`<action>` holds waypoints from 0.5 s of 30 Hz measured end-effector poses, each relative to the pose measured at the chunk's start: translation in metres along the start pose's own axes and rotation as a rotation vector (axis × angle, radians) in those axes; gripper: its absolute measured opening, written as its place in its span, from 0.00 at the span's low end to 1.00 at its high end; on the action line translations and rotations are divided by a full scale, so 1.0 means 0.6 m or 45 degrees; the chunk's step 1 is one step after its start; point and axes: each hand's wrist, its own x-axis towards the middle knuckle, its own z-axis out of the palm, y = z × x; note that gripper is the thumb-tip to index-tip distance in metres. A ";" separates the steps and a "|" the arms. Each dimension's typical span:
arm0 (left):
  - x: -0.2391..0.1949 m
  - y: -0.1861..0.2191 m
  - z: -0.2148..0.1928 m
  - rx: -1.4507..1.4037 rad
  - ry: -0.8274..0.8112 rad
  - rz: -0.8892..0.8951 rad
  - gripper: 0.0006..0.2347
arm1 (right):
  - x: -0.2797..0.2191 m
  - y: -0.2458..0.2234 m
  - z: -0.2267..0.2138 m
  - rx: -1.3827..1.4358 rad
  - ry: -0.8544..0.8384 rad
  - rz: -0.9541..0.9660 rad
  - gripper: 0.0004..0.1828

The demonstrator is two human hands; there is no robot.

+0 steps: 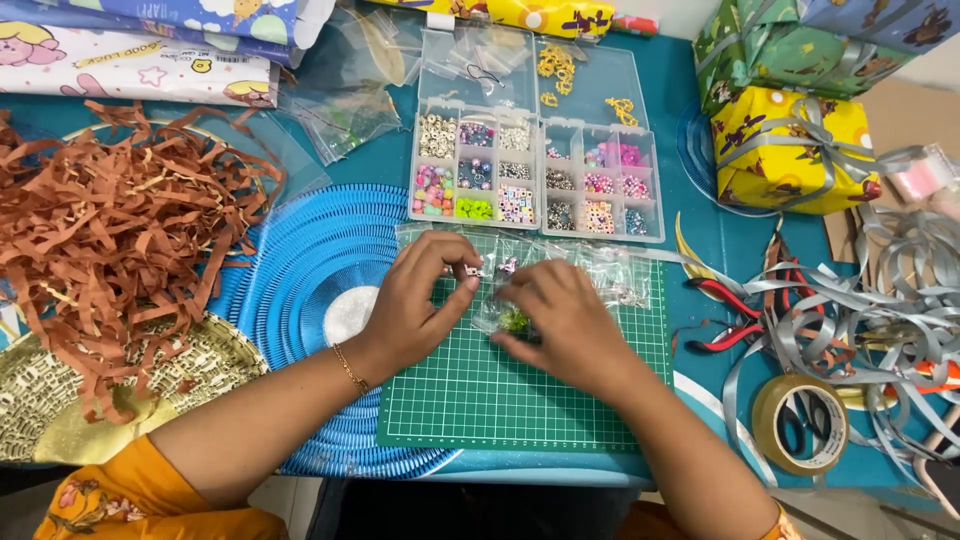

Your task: The person folds a cardboard box from a flat sheet, secures the base, and then fills the interior with shredded paper and small plastic packets.

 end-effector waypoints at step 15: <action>0.000 0.005 -0.003 0.062 -0.128 0.073 0.09 | -0.003 -0.011 0.035 0.421 0.378 0.084 0.03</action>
